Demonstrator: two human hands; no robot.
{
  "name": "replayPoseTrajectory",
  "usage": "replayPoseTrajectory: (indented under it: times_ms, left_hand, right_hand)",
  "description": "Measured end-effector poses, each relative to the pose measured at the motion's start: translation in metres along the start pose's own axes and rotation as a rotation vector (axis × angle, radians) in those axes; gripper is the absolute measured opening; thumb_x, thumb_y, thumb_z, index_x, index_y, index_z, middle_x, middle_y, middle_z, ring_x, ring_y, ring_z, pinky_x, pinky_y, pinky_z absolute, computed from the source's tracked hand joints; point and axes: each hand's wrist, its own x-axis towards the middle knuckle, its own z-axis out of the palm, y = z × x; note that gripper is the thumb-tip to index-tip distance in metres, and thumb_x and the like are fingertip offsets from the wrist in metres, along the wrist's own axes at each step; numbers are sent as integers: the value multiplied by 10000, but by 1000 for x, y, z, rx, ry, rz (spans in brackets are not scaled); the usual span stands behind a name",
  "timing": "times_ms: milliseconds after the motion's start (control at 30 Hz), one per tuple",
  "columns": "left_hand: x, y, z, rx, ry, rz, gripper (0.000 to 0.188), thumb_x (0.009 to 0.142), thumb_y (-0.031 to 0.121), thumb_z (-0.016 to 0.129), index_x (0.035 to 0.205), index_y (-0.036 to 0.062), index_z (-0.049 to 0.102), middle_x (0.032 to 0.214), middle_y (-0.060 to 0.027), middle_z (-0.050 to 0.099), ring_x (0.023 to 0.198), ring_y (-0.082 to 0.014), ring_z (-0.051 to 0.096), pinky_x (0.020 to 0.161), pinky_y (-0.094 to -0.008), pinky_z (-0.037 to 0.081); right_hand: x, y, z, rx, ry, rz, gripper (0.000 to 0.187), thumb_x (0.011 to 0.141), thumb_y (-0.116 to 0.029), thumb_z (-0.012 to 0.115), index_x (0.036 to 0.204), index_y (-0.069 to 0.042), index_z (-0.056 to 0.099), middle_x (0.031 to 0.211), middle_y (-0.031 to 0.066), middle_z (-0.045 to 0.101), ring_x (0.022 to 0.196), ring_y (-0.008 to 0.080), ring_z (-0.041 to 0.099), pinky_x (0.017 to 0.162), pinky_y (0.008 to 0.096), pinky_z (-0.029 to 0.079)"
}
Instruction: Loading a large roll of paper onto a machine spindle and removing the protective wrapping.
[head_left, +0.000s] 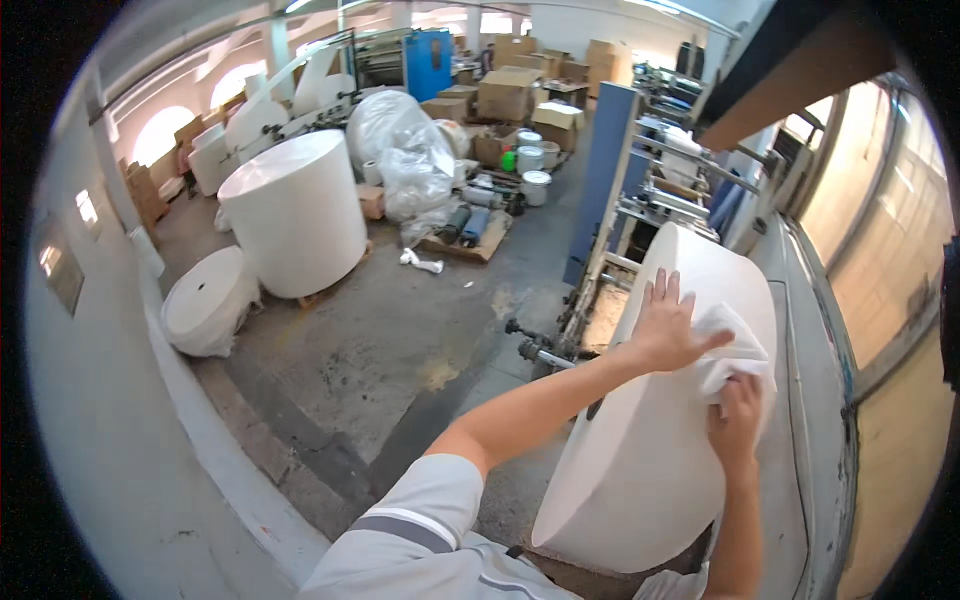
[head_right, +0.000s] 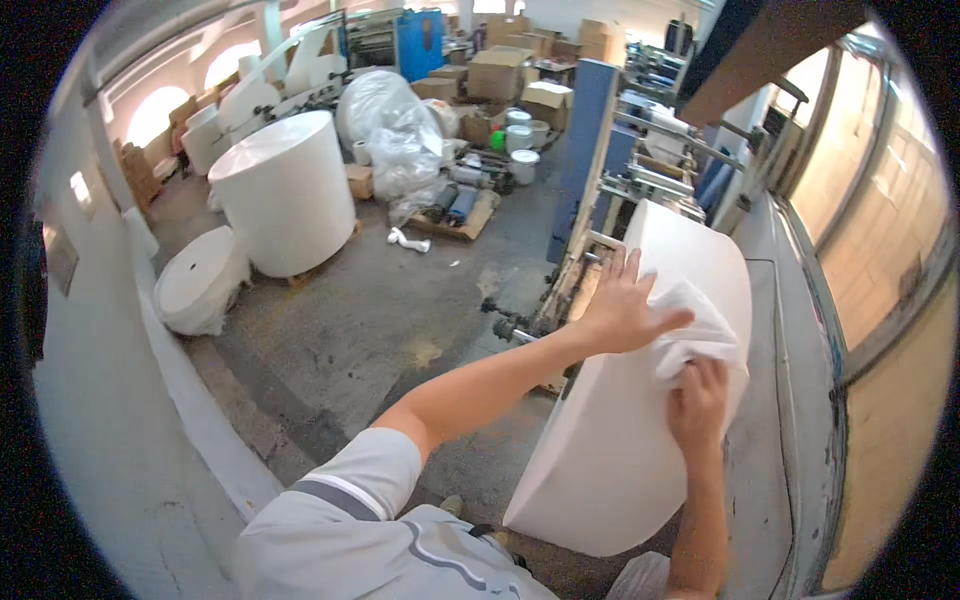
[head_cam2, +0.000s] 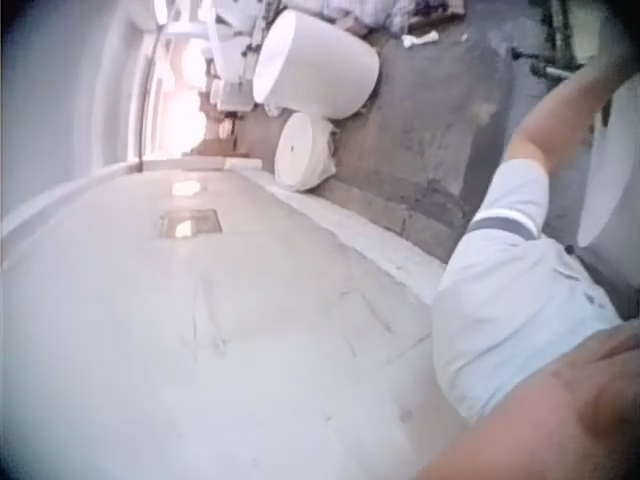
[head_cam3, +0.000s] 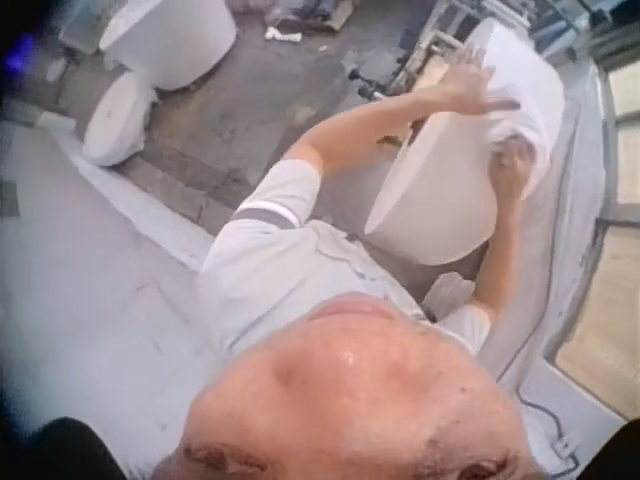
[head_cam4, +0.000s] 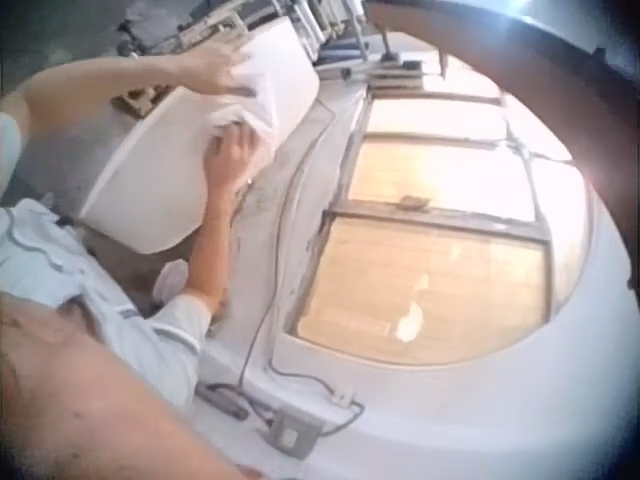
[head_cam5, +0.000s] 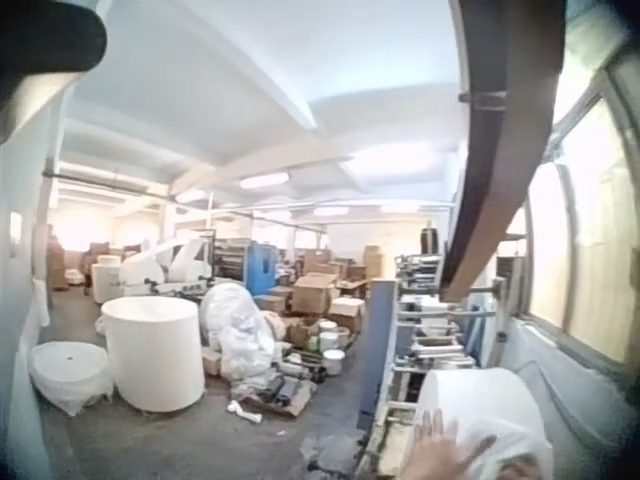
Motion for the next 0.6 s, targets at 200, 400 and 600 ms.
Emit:
replayPoseTrajectory:
  times_ms: [200,400,600]
  left_hand:
    - [-2,35,17,-341,-29,183,467,795,297,719,1137,13,576,1295,-231,521,1266,-454,447,1126,-568,285]
    - [-44,57,79,-51,292,843,203,794,81,611,988,25,588,1333,-202,537,1255,-342,504,1089,-517,379]
    - [-47,45,65,-404,-15,579,142,810,21,597,951,15,600,1342,-208,554,1274,-359,511,1101,-459,380]
  right_hand:
    - [-17,2,-24,478,-56,423,142,814,78,570,913,36,662,1003,155,696,890,292,641,794,367,518]
    - [-35,64,-58,1166,285,1212,339,1002,-263,503,1094,14,677,983,77,681,915,158,640,801,298,512]
    - [-1,61,-56,635,119,822,430,830,-189,764,1172,20,609,1081,104,673,994,178,629,865,303,498]
